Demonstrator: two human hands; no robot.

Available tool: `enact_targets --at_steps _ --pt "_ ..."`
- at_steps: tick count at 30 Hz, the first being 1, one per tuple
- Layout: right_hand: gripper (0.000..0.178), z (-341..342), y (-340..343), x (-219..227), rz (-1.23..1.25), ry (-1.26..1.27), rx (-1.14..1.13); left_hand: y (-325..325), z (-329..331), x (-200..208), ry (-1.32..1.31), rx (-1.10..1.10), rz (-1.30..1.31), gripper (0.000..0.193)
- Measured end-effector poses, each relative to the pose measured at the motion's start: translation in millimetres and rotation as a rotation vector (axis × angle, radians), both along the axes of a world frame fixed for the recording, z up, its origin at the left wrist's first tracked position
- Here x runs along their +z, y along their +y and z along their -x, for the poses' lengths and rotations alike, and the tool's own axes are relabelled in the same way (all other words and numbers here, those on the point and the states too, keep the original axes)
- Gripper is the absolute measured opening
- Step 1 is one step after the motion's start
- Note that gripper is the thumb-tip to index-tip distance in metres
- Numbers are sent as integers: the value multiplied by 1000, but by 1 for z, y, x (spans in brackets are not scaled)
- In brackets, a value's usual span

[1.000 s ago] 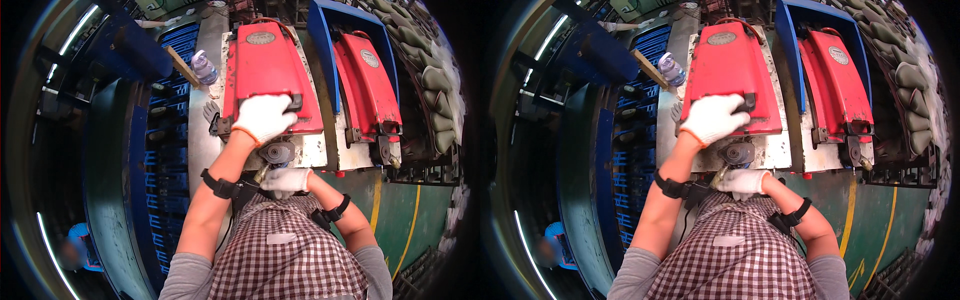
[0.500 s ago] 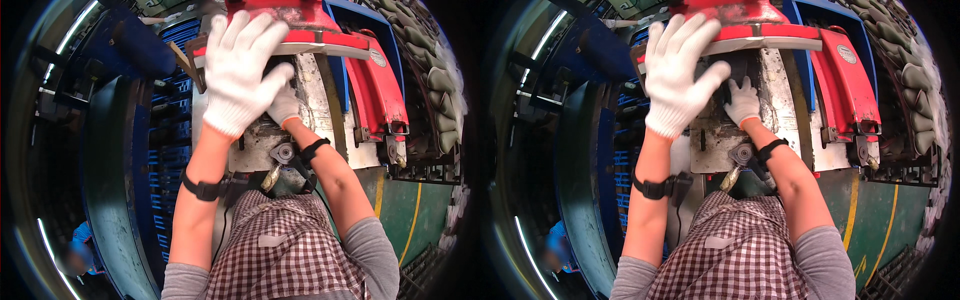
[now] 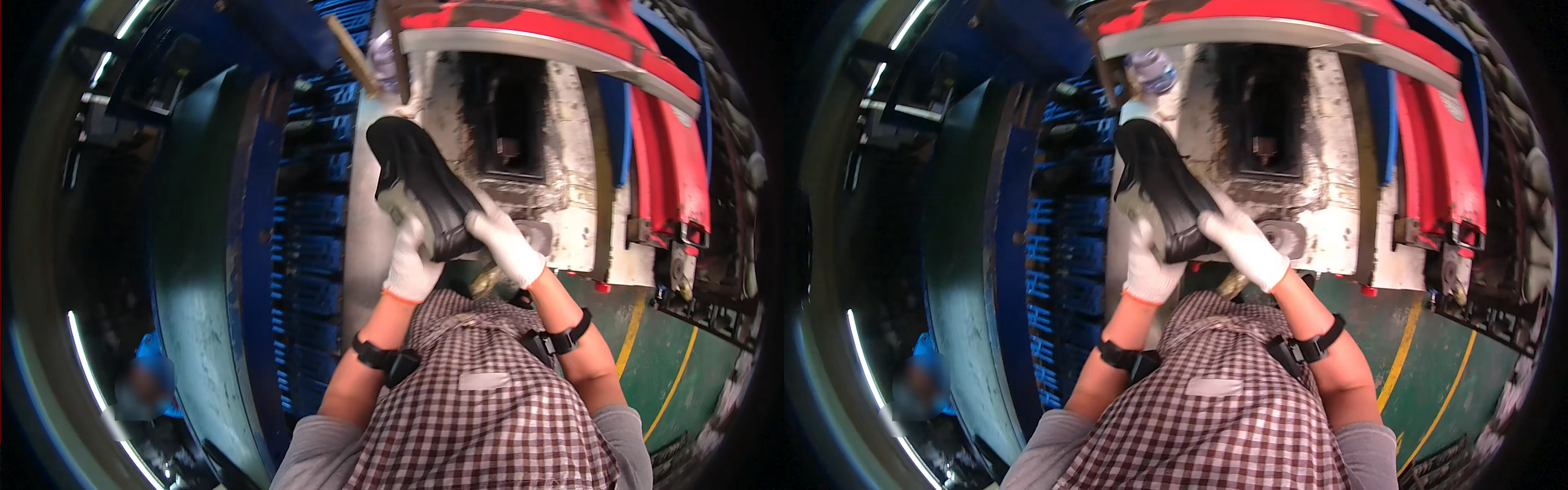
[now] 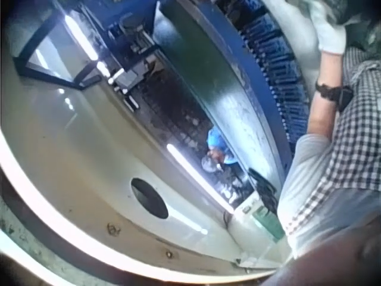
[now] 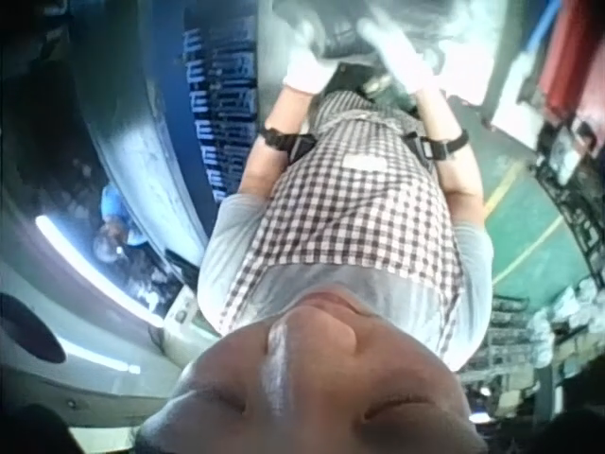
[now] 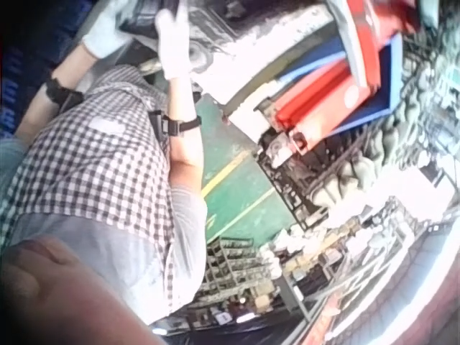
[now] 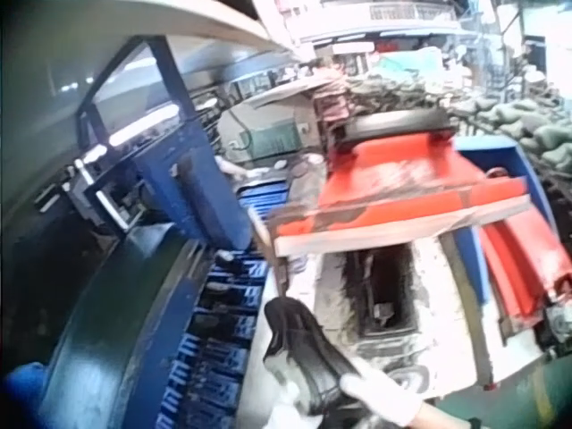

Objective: Operating a lasting and pressing machine to attach shoe soles.

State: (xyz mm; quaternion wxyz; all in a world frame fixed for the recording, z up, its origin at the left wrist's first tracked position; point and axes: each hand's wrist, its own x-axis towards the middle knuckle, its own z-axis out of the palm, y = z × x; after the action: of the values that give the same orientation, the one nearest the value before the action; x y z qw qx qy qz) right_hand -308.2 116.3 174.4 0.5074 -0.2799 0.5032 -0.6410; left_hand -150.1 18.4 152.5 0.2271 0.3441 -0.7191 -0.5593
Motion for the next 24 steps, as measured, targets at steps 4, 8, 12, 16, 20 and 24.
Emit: enact_targets --at_steps 4,8,12,16,20,24 --pt "64 0 17 -12 -119 1306 -7 -34 -29 -48 738 517 -1349 75" --pt "41 15 44 -38 -331 1523 -293 -96 -84 -133 438 852 -1111 62" --pt "30 15 42 -47 -306 1555 -273 -164 -124 -190 284 973 -1064 25" --pt "23 15 41 -45 -331 1530 -255 -234 -172 -228 241 1075 -885 25" --pt "22 15 39 -44 -287 1552 -265 -286 -261 -251 -395 1087 -315 73" --pt "21 12 38 -44 -303 1545 -255 -264 -254 -253 -673 1215 -302 88"
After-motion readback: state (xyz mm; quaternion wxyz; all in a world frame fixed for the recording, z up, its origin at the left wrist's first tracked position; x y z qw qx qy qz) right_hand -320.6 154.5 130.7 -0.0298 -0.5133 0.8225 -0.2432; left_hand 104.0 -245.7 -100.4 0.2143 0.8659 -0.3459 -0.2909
